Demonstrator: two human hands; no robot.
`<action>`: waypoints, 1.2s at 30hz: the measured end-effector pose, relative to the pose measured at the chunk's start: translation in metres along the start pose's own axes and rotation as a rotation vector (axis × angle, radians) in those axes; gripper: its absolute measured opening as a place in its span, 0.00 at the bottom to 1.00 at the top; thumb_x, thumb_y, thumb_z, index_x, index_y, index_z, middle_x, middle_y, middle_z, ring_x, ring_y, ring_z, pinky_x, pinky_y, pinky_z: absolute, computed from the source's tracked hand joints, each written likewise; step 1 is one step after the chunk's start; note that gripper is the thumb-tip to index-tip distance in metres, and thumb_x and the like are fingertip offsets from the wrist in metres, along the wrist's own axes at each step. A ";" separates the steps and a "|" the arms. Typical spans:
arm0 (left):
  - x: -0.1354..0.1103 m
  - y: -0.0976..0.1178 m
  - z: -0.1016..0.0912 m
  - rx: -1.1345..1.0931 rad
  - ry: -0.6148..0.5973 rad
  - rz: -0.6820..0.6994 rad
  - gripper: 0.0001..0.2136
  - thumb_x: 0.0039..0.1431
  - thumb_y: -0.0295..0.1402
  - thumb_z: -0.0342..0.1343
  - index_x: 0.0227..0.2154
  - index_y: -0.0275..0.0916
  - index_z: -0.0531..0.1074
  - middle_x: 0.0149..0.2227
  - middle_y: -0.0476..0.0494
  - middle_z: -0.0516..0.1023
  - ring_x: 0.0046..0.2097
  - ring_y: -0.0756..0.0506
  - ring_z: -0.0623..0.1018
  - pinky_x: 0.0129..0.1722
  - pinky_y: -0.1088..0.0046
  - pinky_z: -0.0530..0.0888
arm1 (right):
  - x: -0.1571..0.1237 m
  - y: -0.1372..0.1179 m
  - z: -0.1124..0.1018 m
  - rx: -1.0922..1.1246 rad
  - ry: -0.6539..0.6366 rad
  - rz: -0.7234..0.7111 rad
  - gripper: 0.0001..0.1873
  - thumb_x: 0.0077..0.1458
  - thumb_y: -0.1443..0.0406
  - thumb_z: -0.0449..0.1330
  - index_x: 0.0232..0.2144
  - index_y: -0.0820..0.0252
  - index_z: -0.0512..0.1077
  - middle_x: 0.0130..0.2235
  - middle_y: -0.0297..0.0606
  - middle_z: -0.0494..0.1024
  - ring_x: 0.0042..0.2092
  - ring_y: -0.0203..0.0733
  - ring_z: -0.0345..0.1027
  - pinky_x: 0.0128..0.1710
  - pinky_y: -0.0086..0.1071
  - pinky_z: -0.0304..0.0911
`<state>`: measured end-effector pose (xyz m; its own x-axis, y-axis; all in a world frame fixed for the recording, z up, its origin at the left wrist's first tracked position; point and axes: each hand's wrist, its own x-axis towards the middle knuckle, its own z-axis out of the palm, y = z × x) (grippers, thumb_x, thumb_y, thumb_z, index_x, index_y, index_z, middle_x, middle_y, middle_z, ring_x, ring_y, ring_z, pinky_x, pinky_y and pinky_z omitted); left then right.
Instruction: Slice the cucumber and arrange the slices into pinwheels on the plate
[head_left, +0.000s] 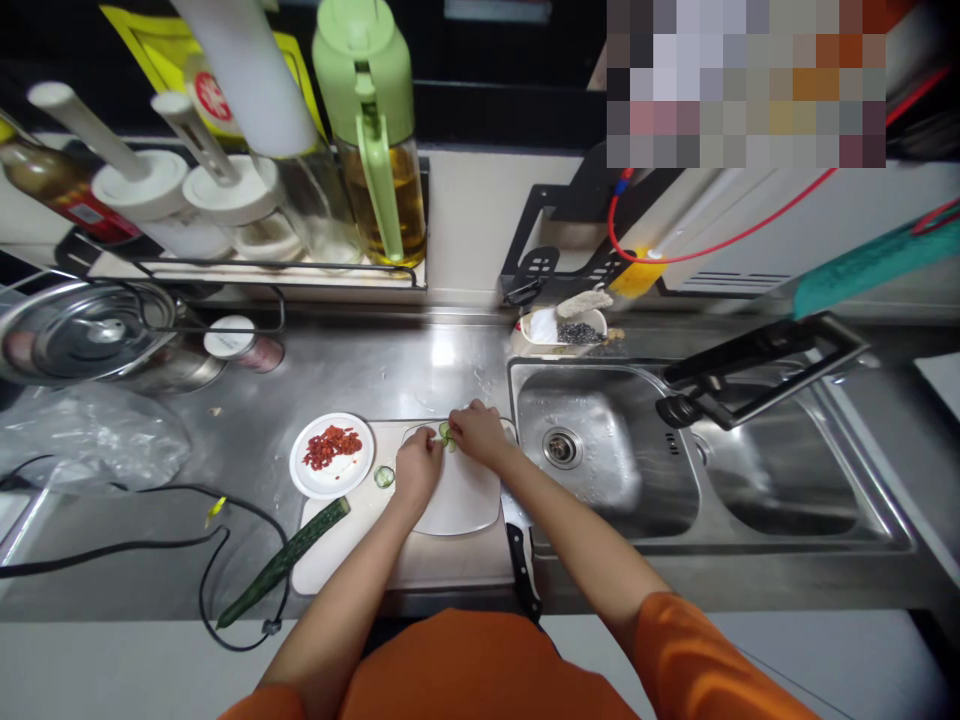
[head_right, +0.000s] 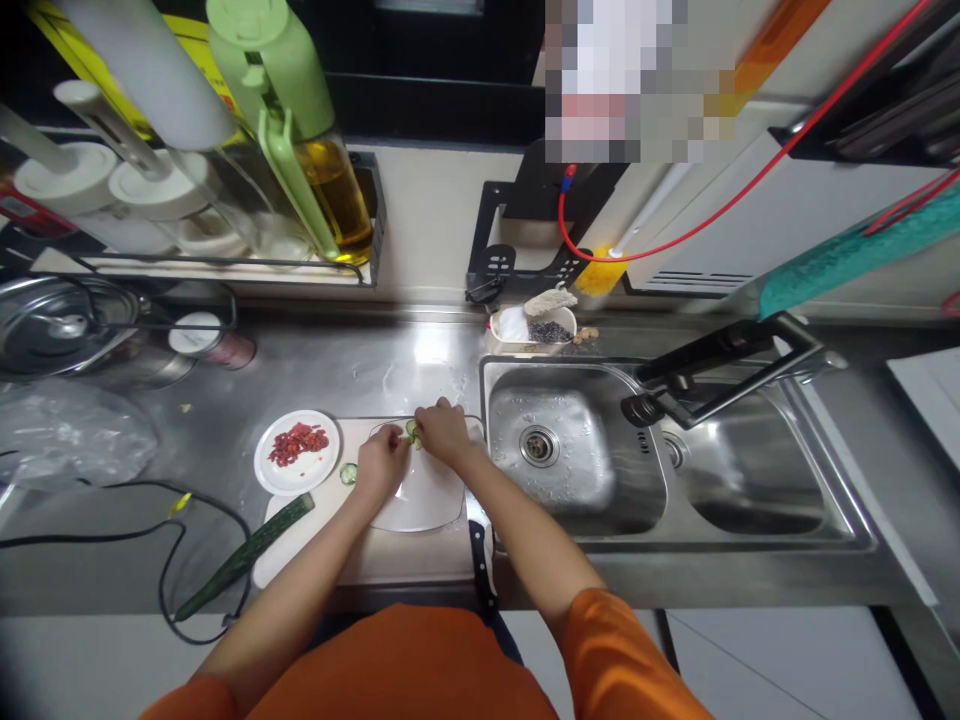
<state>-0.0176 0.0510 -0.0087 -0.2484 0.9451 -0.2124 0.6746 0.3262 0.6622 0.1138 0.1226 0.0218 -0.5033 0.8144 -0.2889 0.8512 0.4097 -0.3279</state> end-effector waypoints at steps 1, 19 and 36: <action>0.000 0.000 0.000 0.009 0.006 0.011 0.08 0.55 0.31 0.51 0.38 0.38 0.70 0.29 0.45 0.75 0.33 0.46 0.73 0.35 0.73 0.64 | 0.000 0.000 0.000 -0.007 0.003 -0.002 0.07 0.56 0.65 0.52 0.32 0.57 0.71 0.35 0.39 0.77 0.44 0.48 0.58 0.39 0.37 0.49; -0.001 -0.005 0.003 0.097 0.025 0.129 0.07 0.57 0.30 0.50 0.32 0.39 0.73 0.32 0.44 0.75 0.38 0.46 0.72 0.39 0.72 0.66 | -0.009 0.000 0.005 -0.037 0.026 0.024 0.14 0.61 0.62 0.48 0.34 0.58 0.73 0.38 0.41 0.76 0.46 0.46 0.56 0.39 0.36 0.50; -0.002 -0.008 0.002 0.072 0.046 0.187 0.07 0.57 0.32 0.51 0.34 0.38 0.73 0.33 0.43 0.76 0.39 0.46 0.73 0.41 0.71 0.67 | -0.017 -0.002 -0.002 -0.015 0.029 0.041 0.13 0.60 0.62 0.48 0.34 0.57 0.73 0.38 0.40 0.75 0.45 0.45 0.57 0.38 0.34 0.49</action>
<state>-0.0213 0.0463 -0.0146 -0.1444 0.9879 -0.0560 0.7593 0.1469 0.6339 0.1208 0.1091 0.0289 -0.4640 0.8418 -0.2759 0.8731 0.3819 -0.3031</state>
